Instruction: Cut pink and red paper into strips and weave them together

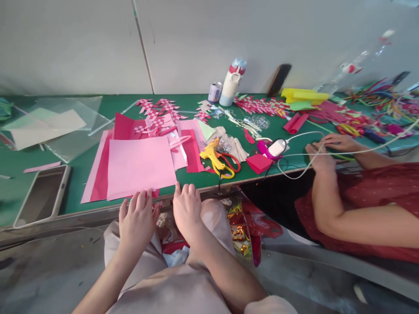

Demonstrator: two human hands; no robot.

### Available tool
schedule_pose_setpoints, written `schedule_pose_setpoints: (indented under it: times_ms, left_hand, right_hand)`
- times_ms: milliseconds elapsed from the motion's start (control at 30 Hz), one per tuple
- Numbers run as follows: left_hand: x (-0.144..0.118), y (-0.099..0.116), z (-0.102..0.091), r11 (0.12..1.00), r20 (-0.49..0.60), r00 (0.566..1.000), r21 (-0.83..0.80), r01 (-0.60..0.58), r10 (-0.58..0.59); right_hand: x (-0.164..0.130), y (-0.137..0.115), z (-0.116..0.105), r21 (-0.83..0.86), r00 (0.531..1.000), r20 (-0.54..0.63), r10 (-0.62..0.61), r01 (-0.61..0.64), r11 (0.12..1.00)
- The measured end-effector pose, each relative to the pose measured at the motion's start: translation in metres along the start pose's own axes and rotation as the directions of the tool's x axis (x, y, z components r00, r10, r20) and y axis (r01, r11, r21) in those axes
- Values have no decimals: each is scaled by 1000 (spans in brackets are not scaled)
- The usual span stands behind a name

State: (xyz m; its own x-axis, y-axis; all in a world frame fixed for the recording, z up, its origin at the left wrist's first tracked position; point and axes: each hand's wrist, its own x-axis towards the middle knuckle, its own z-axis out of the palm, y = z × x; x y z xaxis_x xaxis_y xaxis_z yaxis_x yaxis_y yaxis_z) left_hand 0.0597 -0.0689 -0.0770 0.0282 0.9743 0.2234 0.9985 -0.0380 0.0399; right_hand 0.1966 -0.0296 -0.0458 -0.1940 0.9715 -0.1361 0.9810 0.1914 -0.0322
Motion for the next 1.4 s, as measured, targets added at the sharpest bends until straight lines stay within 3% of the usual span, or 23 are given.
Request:
schedule_pose_setpoints:
  times_ms: [600,733,900,1133,1233,1400]
  left_hand:
    - [-21,-63,-5,985,-80,990,119,124,-115]
    - [-24,-69,-7,985,-103,990,128,112,-99]
    - [-24,-72,-11,981,-44,989,124,147,-143]
    - [-20,-76,-13,979,-14,989,140,146,-145]
    - [-21,-77,-12,982,11,990,131,135,-138]
    - [-22,-77,-13,983,74,988,134,123,-134]
  right_hand:
    - [-1,-6,-6,-87,999,43,25,-21,996]
    - [-2,-7,-7,-101,998,45,32,-27,994]
    - [-1,-7,-2,-103,999,30,17,-14,995]
    - [8,8,-9,-30,992,35,-120,121,992]
    - [5,-6,-16,-24,993,-21,-113,113,993]
    - [-3,-71,-6,72,946,-62,-319,323,944]
